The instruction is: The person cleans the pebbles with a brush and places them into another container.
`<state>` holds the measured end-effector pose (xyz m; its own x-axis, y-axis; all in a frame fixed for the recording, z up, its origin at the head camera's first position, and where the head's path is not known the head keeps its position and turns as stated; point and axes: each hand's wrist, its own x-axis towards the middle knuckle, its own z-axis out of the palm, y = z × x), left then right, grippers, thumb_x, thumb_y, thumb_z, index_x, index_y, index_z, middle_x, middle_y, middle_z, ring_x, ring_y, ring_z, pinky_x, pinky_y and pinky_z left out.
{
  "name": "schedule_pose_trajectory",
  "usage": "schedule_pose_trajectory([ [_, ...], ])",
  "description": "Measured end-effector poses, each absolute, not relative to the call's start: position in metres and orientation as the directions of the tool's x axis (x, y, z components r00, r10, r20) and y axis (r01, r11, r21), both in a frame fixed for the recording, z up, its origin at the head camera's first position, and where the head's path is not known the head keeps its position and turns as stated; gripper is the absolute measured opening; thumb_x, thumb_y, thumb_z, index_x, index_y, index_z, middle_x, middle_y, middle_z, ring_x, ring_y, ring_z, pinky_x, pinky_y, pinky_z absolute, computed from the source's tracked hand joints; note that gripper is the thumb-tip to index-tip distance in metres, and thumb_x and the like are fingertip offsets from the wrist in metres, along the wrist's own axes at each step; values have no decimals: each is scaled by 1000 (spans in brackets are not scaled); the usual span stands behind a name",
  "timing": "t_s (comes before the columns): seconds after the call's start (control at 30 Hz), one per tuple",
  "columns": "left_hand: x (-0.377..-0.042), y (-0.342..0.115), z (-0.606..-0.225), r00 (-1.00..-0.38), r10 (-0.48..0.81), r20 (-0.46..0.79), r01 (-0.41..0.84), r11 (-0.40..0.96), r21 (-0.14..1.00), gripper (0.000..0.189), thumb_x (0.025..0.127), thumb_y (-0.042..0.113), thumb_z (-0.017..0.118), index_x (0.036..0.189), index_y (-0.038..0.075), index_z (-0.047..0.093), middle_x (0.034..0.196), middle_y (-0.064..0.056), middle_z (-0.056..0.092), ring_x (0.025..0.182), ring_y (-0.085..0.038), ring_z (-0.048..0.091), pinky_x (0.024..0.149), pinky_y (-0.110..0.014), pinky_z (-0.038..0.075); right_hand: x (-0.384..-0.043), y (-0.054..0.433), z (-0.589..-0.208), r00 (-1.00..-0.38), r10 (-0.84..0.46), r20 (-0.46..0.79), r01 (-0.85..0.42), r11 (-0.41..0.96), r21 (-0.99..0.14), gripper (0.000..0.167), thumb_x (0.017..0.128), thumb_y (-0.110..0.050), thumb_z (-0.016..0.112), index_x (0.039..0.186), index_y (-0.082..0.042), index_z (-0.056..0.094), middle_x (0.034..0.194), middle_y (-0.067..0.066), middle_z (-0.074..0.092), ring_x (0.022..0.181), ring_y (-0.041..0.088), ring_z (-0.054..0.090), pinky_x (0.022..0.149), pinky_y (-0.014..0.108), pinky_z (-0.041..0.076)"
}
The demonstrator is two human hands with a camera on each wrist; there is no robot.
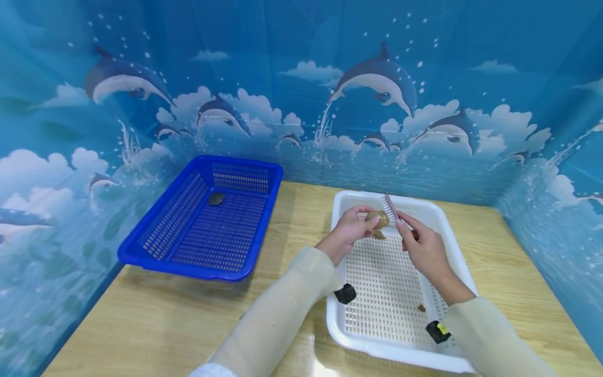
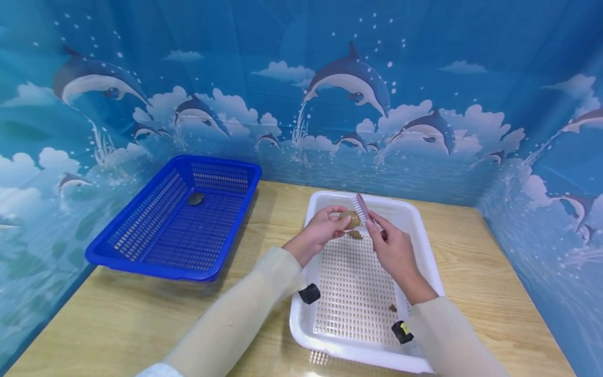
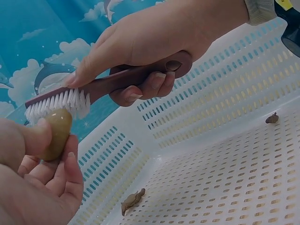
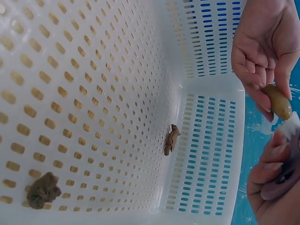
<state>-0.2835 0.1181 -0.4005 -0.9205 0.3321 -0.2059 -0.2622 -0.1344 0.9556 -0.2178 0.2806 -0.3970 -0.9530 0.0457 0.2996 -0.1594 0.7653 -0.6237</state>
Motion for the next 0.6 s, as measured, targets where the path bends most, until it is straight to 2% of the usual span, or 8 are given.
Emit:
schedule_pose_trajectory([
  [0.17,-285,117,-401,-924,316,-216,-285,-191,939,29,95,8,62,124,6,62,110,-8,67,85,-13,63,76,-27,55,-217,280,-398,-962,38,270,-148,757,-636,51,104,-43,42,140,-8,52,60,3,54,46,11,43,38,27,37],
  [0.3,-285,117,-401,-922,308,-237,-311,-221,924,30,95,6,61,125,7,65,109,-8,65,86,-14,62,82,-30,55,-217,280,-399,-964,34,265,-149,754,-640,51,104,-43,43,140,-8,52,60,3,54,46,11,43,39,28,36],
  [0.5,-285,116,-400,-916,317,-246,-337,-275,900,31,93,-2,61,124,1,63,107,-12,61,89,-21,65,82,-28,57,-218,279,-400,-961,27,277,-163,752,-638,50,104,-41,43,139,-7,53,59,3,54,45,11,42,38,27,36],
  [0.6,-285,117,-400,-906,340,-250,-356,-298,885,30,92,-4,62,122,-2,62,105,-12,62,89,-22,66,86,-31,56,-219,279,-399,-959,27,282,-166,756,-634,50,104,-41,43,139,-7,53,59,2,54,45,11,42,38,28,36],
])
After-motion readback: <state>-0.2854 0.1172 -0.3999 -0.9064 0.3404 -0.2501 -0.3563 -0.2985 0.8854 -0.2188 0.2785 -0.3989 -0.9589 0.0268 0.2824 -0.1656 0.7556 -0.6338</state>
